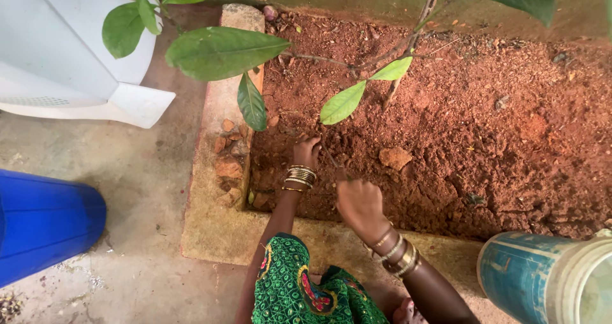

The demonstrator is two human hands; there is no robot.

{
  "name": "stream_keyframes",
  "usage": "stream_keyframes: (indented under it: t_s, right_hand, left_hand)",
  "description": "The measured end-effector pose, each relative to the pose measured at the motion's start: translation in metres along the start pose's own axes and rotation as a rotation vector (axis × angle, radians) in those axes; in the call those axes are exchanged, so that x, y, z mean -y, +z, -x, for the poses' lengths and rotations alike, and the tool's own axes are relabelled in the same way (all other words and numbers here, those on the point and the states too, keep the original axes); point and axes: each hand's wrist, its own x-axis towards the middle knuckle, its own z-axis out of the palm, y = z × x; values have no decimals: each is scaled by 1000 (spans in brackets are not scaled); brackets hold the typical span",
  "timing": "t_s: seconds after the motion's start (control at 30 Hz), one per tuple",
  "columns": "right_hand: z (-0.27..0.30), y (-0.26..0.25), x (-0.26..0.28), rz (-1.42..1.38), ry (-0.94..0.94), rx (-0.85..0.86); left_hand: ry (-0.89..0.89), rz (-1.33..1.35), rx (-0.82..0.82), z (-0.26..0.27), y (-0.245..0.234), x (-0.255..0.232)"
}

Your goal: The person uses a screwdriver to loosen the soil around a small plant in a concrete planter and picks out stones by hand.

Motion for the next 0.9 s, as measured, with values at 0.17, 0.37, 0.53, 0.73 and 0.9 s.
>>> stream_keyframes:
  t_s: [0.17,0.37,0.53,0.73,0.9]
  right_hand:
    - [-23,-39,19,32,-6,79]
    - [-45,-80,25,44,-14,281]
    - [-40,-96,40,180,-122,223]
    - [-49,-61,35,210,-134,235]
    - [-63,-33,4,91,20,277]
  left_hand:
    - [-4,-14,44,-3,1,2]
    - [59,-63,3,-4,17,23]
    - [-27,40,11,-12,31,37]
    - [-311,463,-16,-18,40,40]
    - [157,-107,-85,-2,36,40]
